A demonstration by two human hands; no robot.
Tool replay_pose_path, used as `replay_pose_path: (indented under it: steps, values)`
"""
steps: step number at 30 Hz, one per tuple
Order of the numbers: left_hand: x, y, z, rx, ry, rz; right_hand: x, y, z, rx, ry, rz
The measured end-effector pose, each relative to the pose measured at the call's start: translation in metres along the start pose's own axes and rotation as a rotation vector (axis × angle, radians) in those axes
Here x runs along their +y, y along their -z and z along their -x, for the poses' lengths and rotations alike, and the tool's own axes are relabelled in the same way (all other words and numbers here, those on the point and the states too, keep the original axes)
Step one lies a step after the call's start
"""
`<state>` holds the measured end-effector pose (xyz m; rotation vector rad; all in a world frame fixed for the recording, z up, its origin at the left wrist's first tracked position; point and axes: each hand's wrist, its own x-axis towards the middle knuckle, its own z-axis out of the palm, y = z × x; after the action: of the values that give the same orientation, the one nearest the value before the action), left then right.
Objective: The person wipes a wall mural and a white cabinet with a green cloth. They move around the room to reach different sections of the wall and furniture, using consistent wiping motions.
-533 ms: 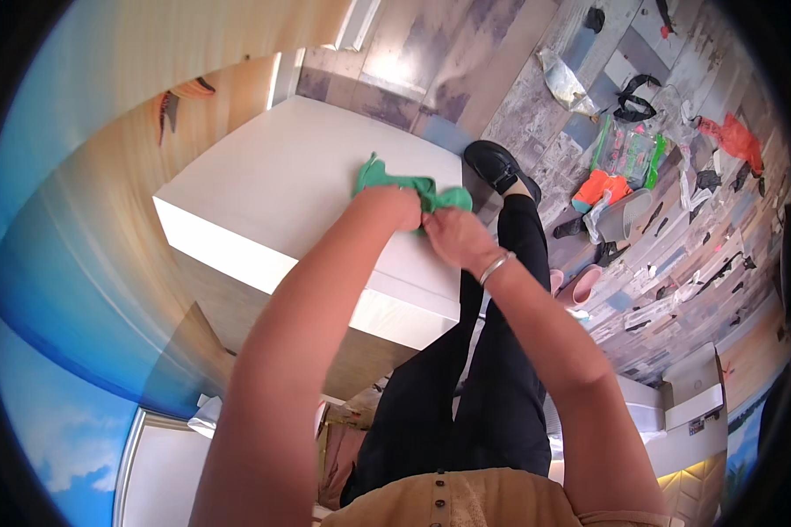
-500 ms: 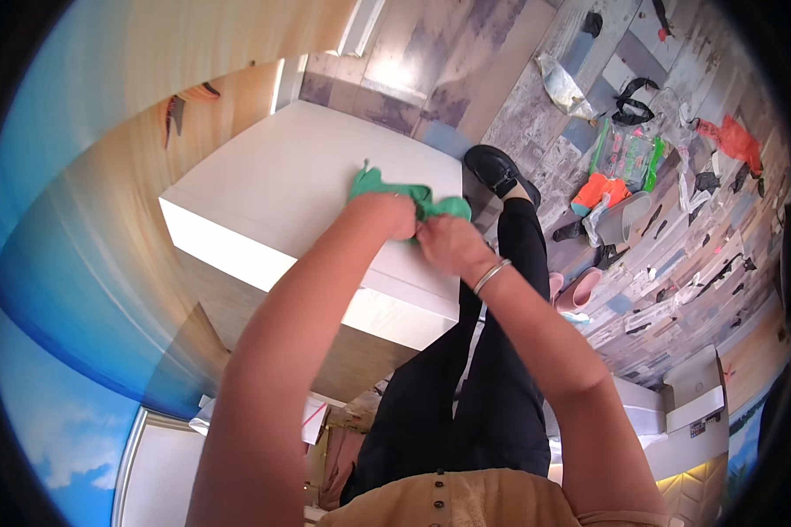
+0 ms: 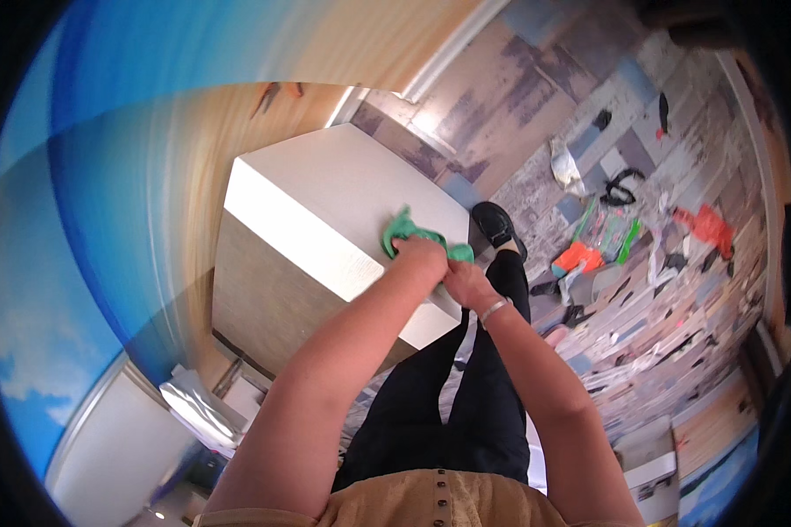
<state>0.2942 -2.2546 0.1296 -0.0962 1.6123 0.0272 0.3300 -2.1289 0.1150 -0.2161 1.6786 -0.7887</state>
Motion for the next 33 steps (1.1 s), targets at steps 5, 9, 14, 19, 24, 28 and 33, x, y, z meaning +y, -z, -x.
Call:
replay_pose_path:
  steps: [5, 9, 14, 19, 24, 28, 33]
  values:
    - [-0.024, 0.010, 0.060, 0.070, 0.077, -0.023, -0.053, 0.017, 0.018, -0.010, 0.129, -0.041]
    - [-0.070, 0.006, 0.061, 0.540, 0.249, -0.093, -0.042, -0.019, -0.058, 0.245, 0.584, 0.137]
    - [-0.059, -0.033, 0.066, 0.787, 0.111, 0.015, -0.077, -0.008, -0.019, 0.203, 0.148, -0.013]
    - [-0.030, -0.097, 0.090, 1.077, -0.155, 0.294, -0.077, -0.002, 0.049, 0.262, 0.037, 0.156]
    - [-0.075, -0.112, 0.159, 1.097, -0.283, 1.036, -0.128, 0.012, 0.080, 0.120, 0.157, 0.024]
    - [-0.112, -0.114, 0.264, 0.915, -0.234, 1.734, -0.239, 0.027, 0.122, 0.130, 0.423, 0.243]
    - [-0.126, -0.110, 0.364, 1.821, -0.041, 1.436, -0.359, 0.015, 0.197, 0.282, 1.018, 0.339]
